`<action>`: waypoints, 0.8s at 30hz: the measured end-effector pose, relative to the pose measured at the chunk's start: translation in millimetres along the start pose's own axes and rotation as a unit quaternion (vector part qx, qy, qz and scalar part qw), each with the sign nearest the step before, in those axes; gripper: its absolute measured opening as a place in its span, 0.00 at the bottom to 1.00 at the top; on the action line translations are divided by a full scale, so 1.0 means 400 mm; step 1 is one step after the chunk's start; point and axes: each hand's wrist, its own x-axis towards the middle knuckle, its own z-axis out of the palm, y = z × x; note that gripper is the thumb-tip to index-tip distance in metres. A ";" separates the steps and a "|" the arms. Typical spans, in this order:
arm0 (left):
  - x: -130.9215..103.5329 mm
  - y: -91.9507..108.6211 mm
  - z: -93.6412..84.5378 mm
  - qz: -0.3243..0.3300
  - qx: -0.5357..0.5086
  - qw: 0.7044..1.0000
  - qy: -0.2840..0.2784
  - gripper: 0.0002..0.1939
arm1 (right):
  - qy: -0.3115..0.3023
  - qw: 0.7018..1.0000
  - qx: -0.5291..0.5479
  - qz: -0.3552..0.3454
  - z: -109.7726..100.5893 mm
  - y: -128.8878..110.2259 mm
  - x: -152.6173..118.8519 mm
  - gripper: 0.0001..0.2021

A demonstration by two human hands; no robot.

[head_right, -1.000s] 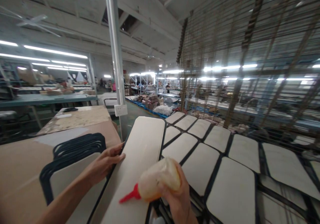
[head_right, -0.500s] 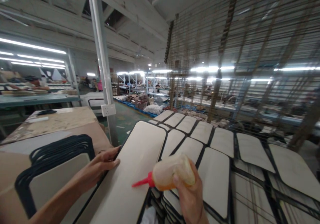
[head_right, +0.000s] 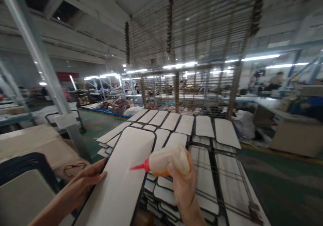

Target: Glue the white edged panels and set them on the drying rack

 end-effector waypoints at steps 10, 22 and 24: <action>0.059 -0.116 0.147 -0.118 -0.037 0.990 0.069 0.31 | 0.001 0.998 0.027 0.058 -0.169 -0.029 -0.100 0.31; 0.193 -0.106 0.311 -0.092 -0.039 0.987 -0.127 0.19 | 0.186 0.981 -0.012 -0.045 -0.197 -0.047 0.092 0.25; 0.230 -0.107 0.308 -0.093 -0.035 0.988 -0.118 0.19 | 0.156 0.986 -0.045 -0.033 -0.186 -0.019 0.028 0.26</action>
